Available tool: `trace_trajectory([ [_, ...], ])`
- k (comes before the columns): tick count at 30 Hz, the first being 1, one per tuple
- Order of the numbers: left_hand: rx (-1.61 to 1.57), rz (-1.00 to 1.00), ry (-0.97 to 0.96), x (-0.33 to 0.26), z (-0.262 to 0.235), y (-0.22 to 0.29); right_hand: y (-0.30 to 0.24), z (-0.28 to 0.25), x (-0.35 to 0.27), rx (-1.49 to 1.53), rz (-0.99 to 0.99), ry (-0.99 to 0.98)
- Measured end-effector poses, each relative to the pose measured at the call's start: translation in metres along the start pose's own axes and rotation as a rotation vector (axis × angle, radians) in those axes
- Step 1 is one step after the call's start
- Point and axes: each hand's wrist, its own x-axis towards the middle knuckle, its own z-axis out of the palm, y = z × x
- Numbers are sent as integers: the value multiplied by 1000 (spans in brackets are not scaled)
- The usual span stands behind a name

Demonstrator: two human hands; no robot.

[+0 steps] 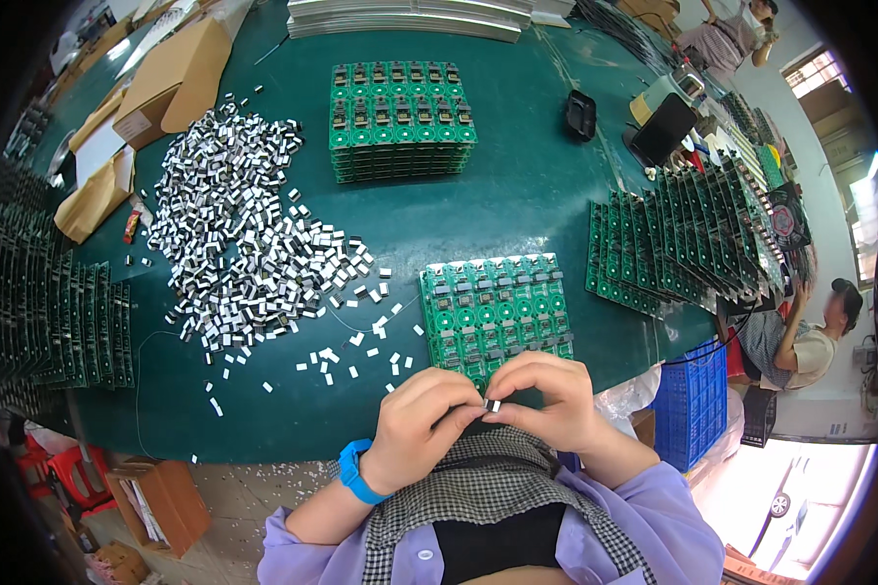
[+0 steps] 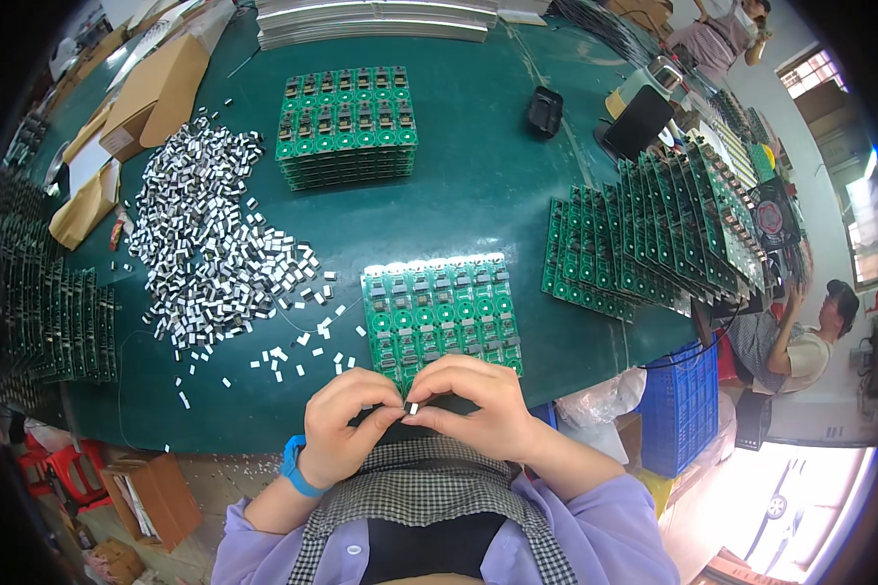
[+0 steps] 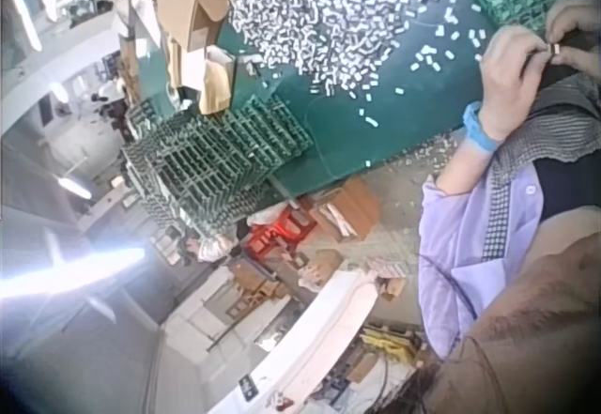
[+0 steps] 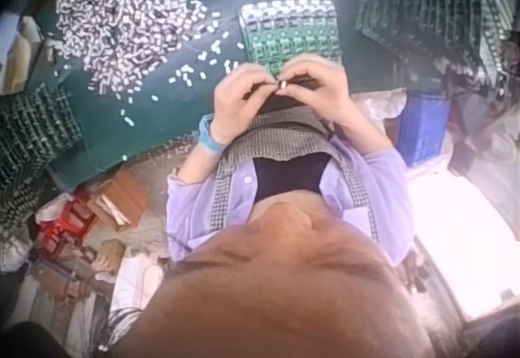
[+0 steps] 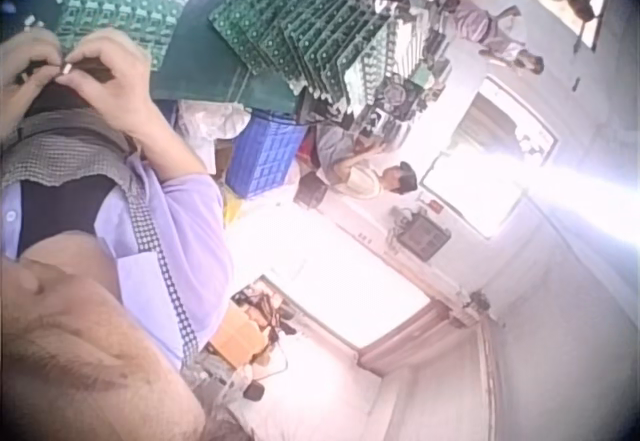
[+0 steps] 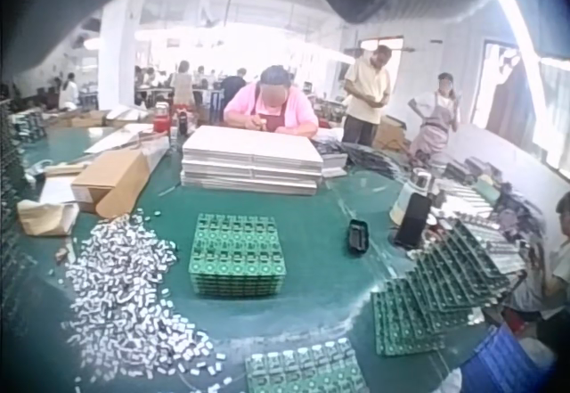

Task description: The person assembles circuit boards by picking small electronic components from the workbench and inserting them into the boards by hand, and stacks the circuit boards.

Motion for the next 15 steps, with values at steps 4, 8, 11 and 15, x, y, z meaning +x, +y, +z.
trace_trajectory([
  [4, -2, 135, -9, -1, 1, -5, 0, 1, -2, 21, -17, -7],
  [8, -25, 153, -10, -3, 1, -8, -2, -3, 2, 116, 50, -109],
  [11, -105, 122, -89, -4, 2, -9, 0, -5, 5, 123, 40, -145],
  [15, -28, -61, 30, 1, 2, 3, -4, 3, -1, -212, -156, 87],
])
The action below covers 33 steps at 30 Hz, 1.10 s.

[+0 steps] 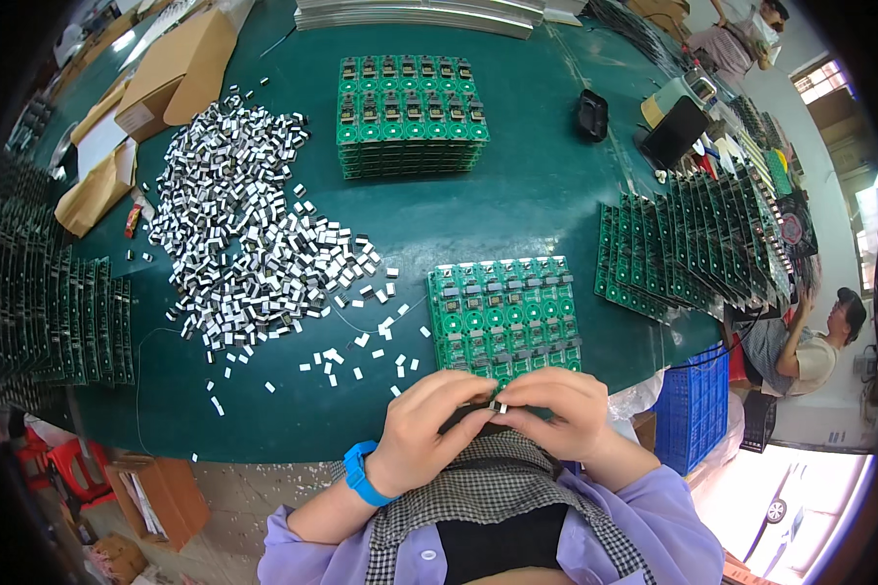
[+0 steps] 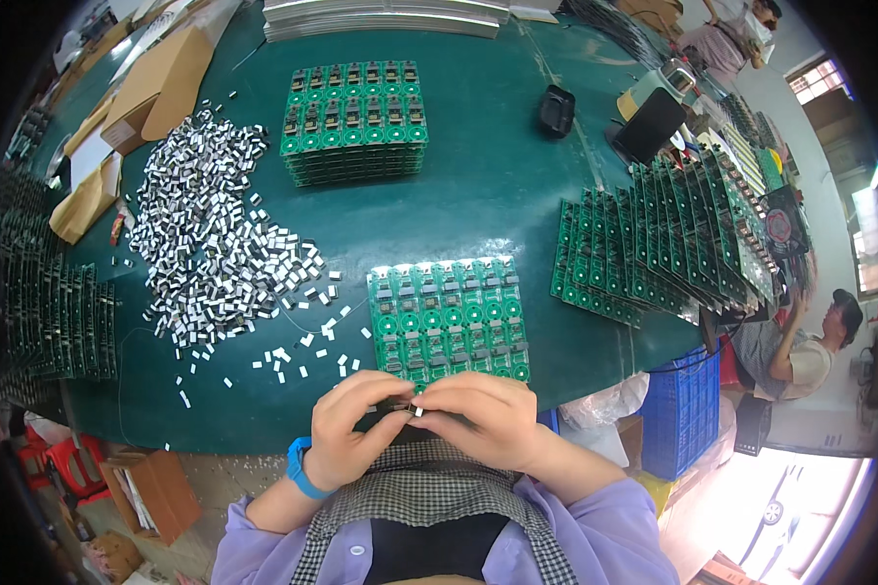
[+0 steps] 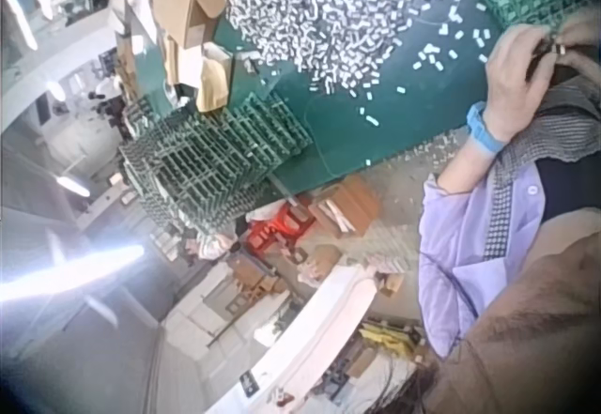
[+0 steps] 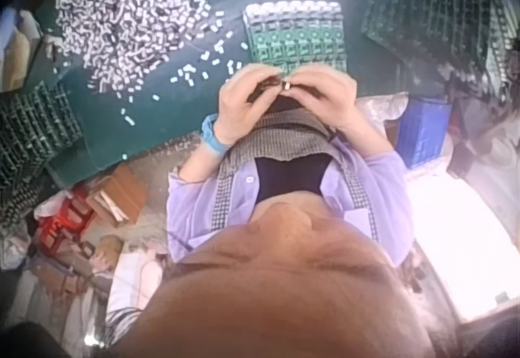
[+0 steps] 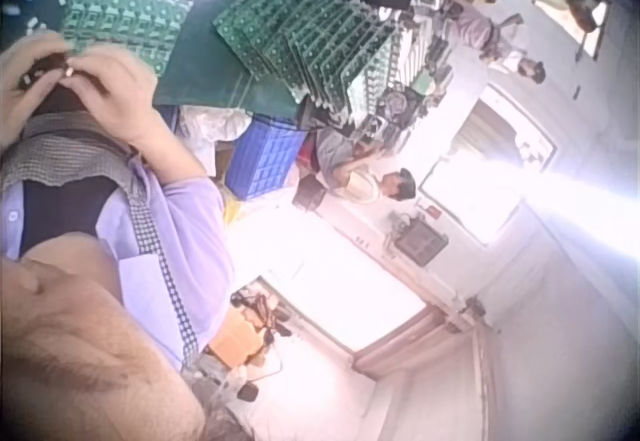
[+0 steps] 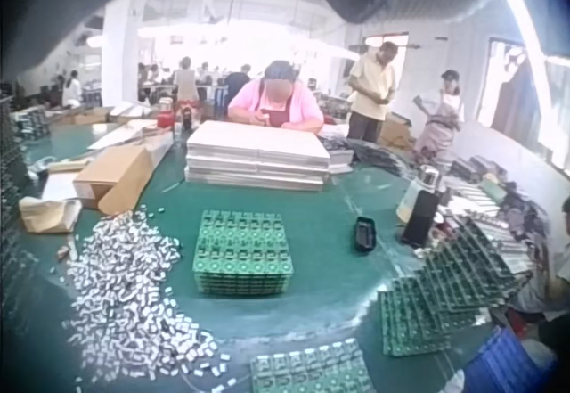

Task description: The person assembles circuit boards by picking small electronic components from the workbench and inserting them into the boards by hand, and stacks the circuit boards.

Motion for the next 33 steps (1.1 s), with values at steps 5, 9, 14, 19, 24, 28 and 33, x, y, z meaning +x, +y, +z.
trace_trajectory([
  [5, 170, 140, 36, -1, 0, -5, 4, 3, 1, -35, -31, 32],
  [9, 229, 148, 97, 4, 5, -3, 5, 6, 1, -115, -17, 72],
  [14, 539, 129, -95, 31, -11, 3, 27, -16, 20, -168, 146, 86],
  [19, 1051, 73, -17, 50, -38, -27, 60, -40, 33, -520, 6, -61],
  [24, 1044, 41, -47, 49, -42, -36, 63, -41, 32, -630, -43, -171],
  [28, 1065, 72, -47, 48, -42, -35, 60, -43, 34, -626, -25, -198],
  [33, 1049, 67, -33, 49, -41, -34, 60, -44, 35, -625, -22, -207],
])
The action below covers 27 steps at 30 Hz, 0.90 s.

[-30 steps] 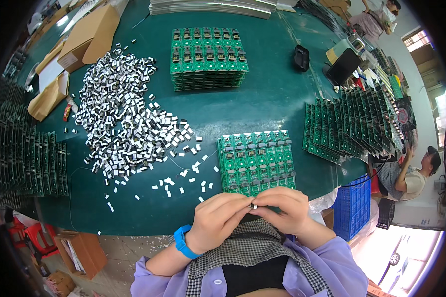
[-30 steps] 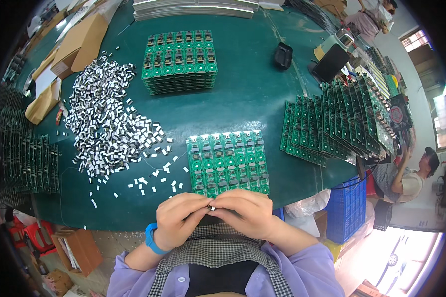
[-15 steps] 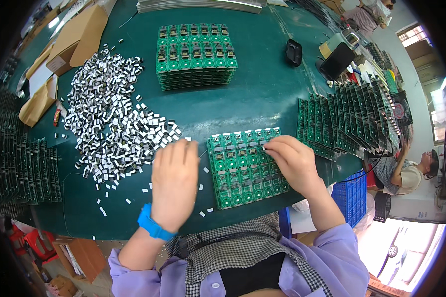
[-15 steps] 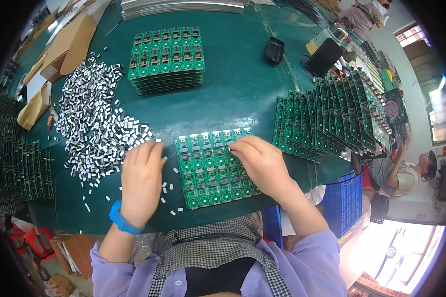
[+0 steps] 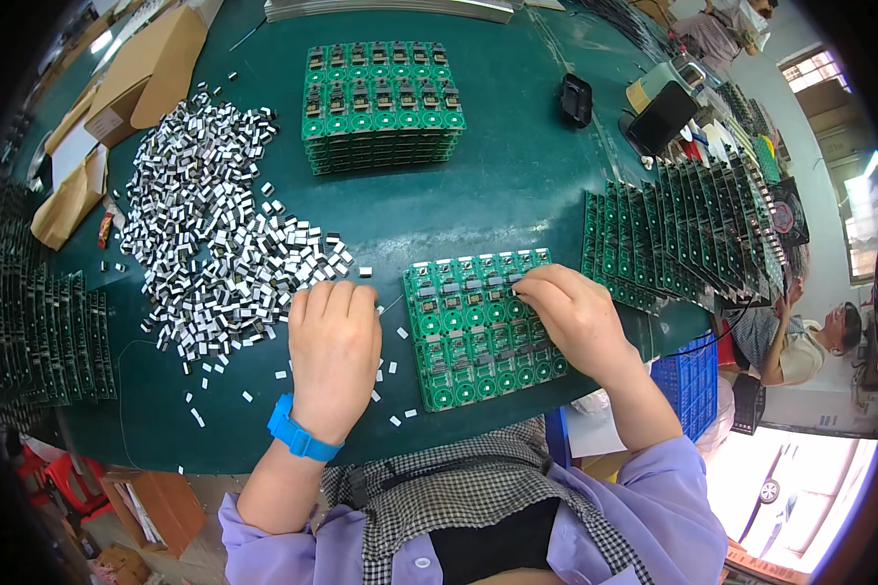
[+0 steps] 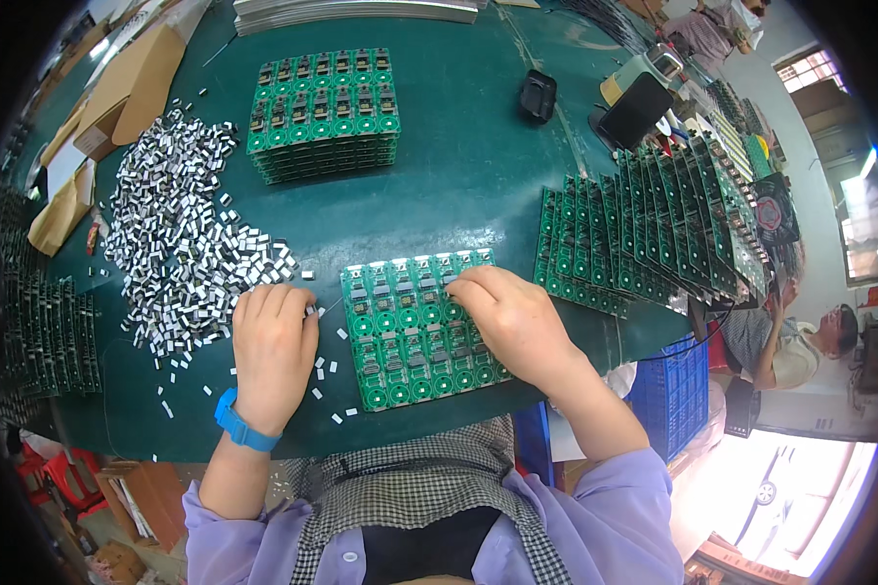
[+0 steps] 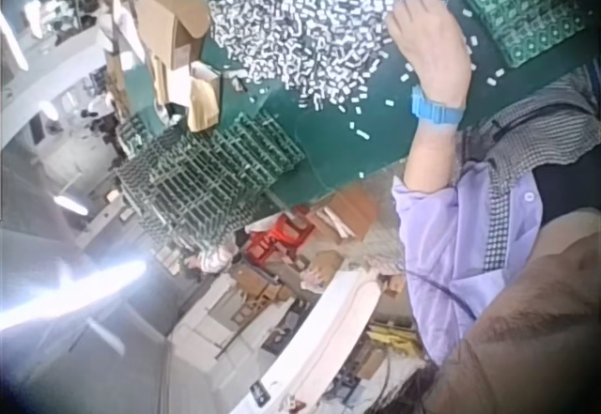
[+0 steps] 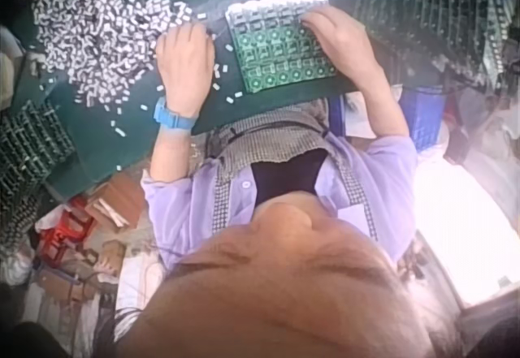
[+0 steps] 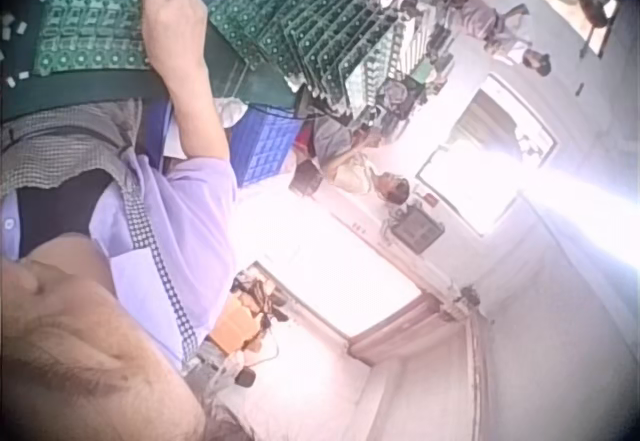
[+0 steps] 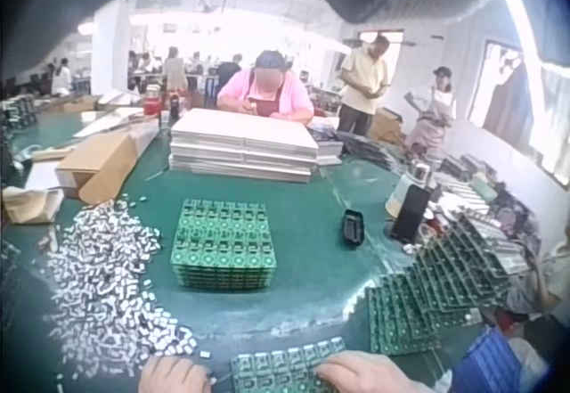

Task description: The person assembles circuit boards by picking small electronic components from the workbench and inserting them into the boards by hand, and stacks the circuit boards.

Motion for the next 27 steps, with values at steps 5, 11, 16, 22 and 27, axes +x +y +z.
trace_trajectory([
  [5, -7, -9, 13, -1, 0, 0, 1, 1, -1, -6, -2, -18],
  [11, -132, -3, 139, 0, -3, 2, -2, 9, -3, -42, -7, 82],
  [16, -857, -182, 53, -12, -27, 24, -11, 5, -4, -126, -25, 139],
  [22, -1317, -393, 5, -44, -10, 51, -67, 0, -21, 613, 163, 98],
  [27, -1124, -290, 106, -51, 1, 57, -78, 21, -28, 741, 161, 221],
])
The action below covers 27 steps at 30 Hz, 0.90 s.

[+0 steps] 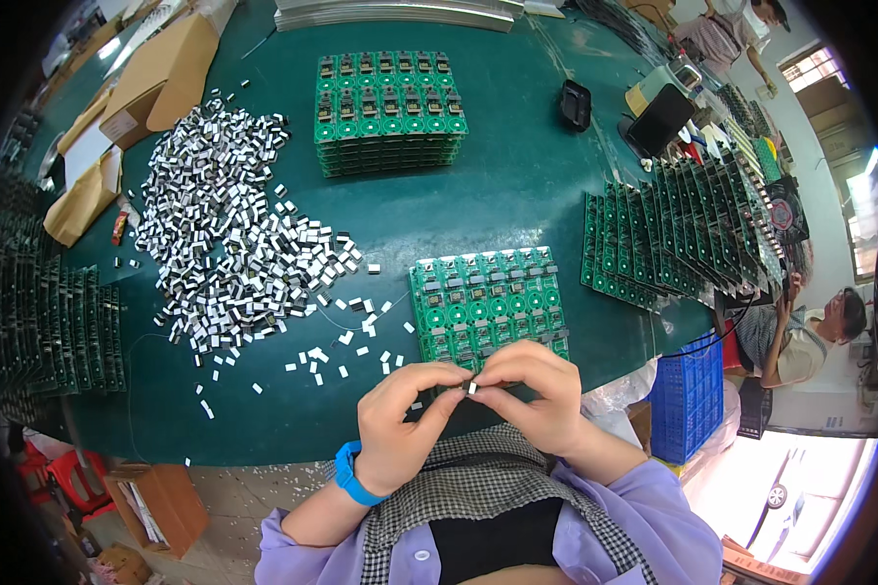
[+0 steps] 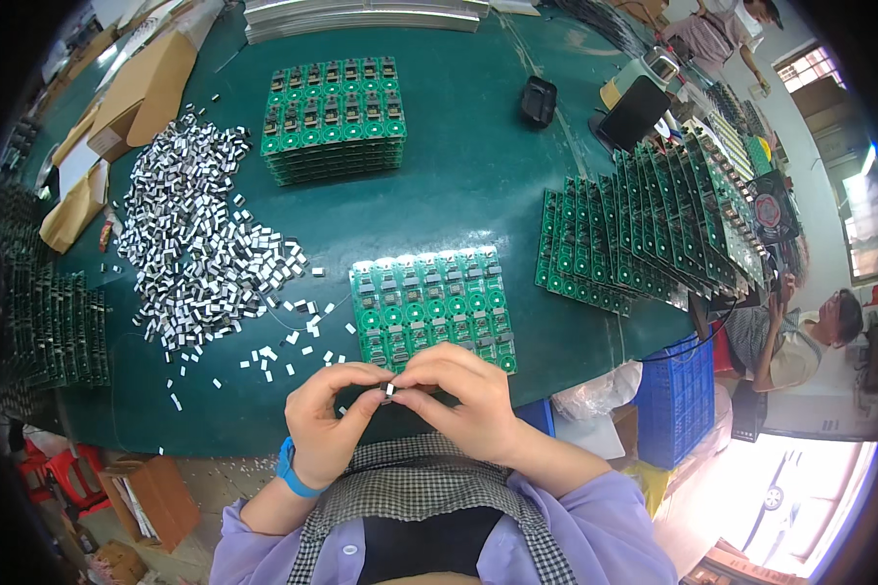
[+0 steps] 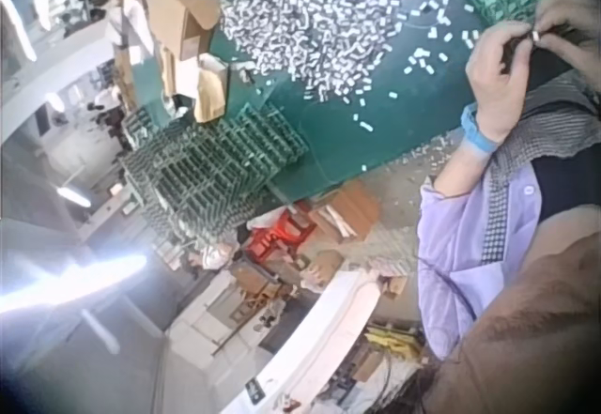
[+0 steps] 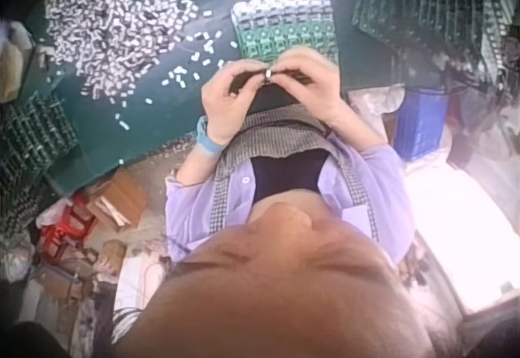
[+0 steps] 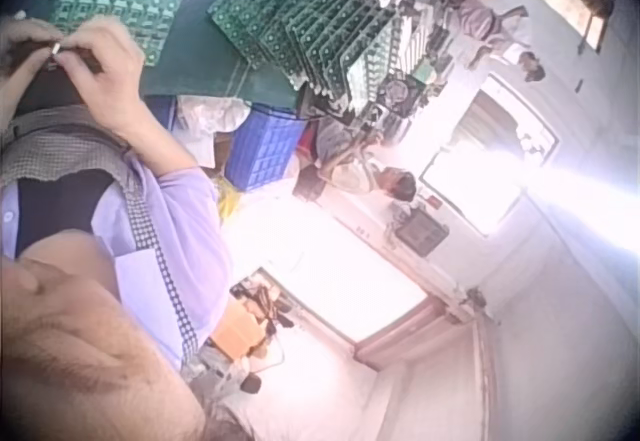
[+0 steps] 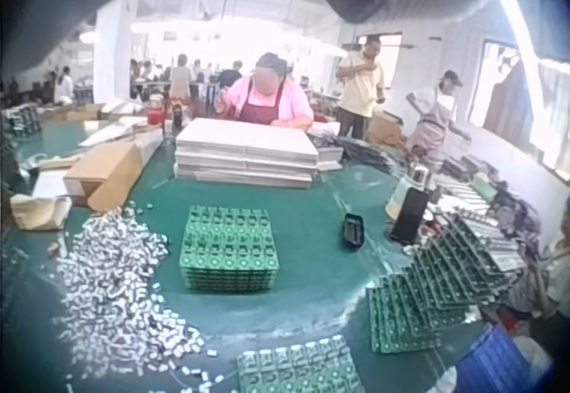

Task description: The person assembles circuit boards by picking small electronic components from the workbench and inserting them into the boards by hand, and stacks the circuit boards.

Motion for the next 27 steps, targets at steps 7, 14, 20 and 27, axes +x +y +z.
trace_trajectory([
  [7, 54, 126, -40, -1, -3, 0, -1, 1, -2, 18, -50, 12],
  [14, 166, 313, -43, 1, -4, 0, 0, -2, -2, -15, -88, -8],
  [20, 181, 465, -114, 3, -3, -7, 5, -8, 1, 27, -135, -106],
  [27, 124, 519, -197, 5, -1, -11, 2, -8, -3, 91, -143, -128],
])
